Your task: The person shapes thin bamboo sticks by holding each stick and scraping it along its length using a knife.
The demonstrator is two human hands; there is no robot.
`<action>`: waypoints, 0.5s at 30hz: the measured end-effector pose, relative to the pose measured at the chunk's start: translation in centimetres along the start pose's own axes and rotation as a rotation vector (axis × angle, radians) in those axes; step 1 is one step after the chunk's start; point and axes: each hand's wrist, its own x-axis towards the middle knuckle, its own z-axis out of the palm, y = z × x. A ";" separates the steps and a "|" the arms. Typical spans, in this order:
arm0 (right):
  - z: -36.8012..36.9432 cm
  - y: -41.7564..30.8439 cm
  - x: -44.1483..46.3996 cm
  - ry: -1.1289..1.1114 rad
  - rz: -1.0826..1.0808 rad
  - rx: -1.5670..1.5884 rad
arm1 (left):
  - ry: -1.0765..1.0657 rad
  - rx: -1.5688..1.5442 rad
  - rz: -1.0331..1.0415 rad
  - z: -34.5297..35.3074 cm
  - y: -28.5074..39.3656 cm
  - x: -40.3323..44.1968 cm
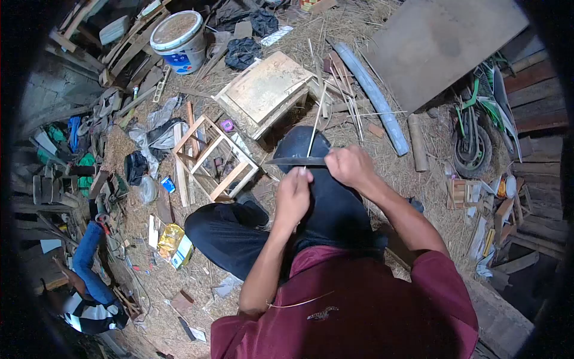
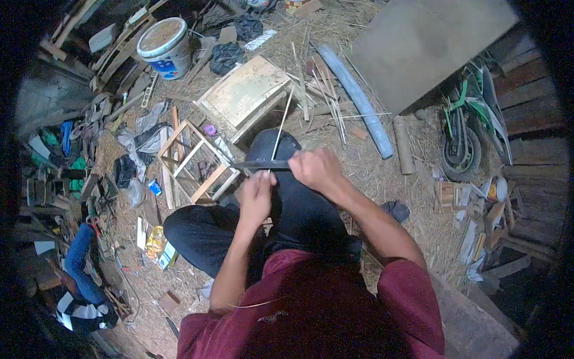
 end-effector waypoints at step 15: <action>3.0 3.1 1.1 0.124 0.131 -0.001 | -0.081 -0.080 -0.104 -0.9 -1.7 -5.7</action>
